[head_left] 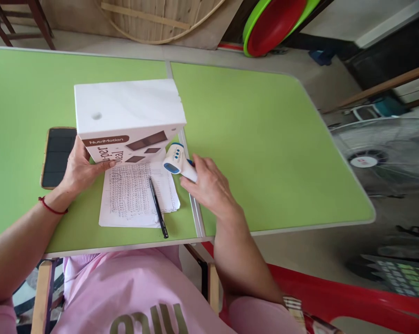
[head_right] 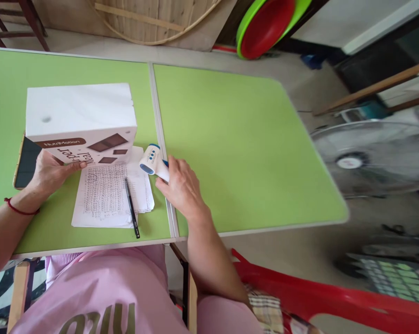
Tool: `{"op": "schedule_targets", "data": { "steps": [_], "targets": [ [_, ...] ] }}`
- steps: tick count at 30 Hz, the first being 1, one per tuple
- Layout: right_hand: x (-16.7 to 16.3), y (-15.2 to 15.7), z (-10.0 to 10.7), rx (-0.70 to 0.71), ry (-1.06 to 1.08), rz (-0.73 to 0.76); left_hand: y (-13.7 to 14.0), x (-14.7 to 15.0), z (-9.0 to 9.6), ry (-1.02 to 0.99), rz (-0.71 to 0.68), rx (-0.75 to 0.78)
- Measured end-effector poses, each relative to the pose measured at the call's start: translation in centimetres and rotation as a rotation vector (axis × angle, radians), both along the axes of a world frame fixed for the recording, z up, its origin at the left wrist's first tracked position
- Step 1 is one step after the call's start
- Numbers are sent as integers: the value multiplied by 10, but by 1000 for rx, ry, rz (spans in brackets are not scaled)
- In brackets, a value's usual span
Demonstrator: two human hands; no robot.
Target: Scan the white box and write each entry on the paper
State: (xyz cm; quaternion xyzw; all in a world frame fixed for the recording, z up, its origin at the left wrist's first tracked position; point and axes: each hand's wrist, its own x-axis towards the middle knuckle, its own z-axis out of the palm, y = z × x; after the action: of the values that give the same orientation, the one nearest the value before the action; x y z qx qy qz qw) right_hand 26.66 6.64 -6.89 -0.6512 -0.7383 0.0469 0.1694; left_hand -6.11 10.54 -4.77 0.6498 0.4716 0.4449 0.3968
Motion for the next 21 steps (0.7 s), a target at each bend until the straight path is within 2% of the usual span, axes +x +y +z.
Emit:
{"op": "schedule_targets", "data": {
  "steps": [4, 6, 8, 9, 13, 16, 21],
  "targets": [
    [-8, 2, 4, -12, 132, -67, -5, 4, 9, -102, 98, 15],
    [-15, -6, 14, 34, 340, -97, -9, 3, 14, -143, 106, 5],
    [-27, -23, 28, 46, 659, -99, -12, 2, 18, -179, 51, -18],
    [-35, -34, 35, 4, 832, -79, -12, 1, 20, -198, 3, -28],
    [-74, -80, 54, -388, 1379, 139, -13, -2, 16, -207, -152, -69],
    [-99, -99, 57, -551, 1489, 143, -13, -6, 7, -173, -176, -126],
    [-115, -96, 56, -554, 1422, 56, -16, -4, 3, -186, -193, -182]
  ]
}}
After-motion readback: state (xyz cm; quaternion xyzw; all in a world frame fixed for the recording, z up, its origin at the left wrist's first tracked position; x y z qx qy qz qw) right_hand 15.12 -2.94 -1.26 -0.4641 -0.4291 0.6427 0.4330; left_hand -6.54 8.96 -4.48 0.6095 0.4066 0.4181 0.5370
